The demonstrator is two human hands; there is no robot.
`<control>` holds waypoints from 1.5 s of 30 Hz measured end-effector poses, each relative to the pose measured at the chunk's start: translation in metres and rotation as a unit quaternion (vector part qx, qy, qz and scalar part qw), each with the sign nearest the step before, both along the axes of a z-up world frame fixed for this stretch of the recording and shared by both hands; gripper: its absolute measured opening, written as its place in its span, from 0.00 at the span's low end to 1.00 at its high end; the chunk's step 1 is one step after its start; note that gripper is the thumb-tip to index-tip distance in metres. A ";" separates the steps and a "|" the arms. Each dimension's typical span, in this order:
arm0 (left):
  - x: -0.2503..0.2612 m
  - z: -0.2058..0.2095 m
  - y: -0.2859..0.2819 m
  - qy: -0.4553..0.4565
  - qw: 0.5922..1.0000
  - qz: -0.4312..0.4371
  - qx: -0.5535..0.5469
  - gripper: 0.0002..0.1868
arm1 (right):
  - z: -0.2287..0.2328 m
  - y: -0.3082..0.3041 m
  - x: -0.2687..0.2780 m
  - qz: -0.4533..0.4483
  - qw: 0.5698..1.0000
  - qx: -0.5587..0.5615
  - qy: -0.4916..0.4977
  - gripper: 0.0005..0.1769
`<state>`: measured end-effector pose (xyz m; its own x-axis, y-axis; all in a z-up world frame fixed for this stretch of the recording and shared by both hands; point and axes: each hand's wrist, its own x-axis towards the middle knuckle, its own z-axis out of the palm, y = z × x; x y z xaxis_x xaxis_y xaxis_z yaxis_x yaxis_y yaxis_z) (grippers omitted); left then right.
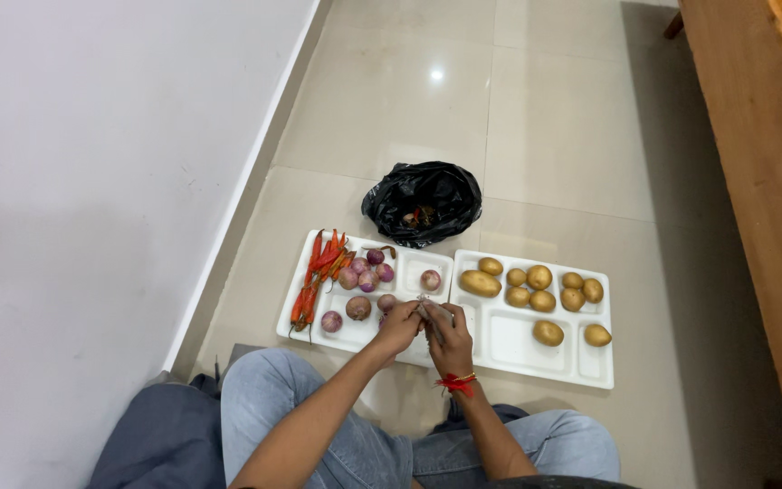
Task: The person peels onions by hand while sitting on the floor, occasionally placing the peels into a black plastic bag.
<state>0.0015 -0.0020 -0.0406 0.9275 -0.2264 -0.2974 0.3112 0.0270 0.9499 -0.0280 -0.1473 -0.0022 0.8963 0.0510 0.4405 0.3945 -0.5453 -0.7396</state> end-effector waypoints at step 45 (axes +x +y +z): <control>0.225 0.008 0.064 0.163 0.939 0.288 0.094 0.59 | 0.000 -0.066 0.211 -0.183 0.881 0.304 0.314 0.25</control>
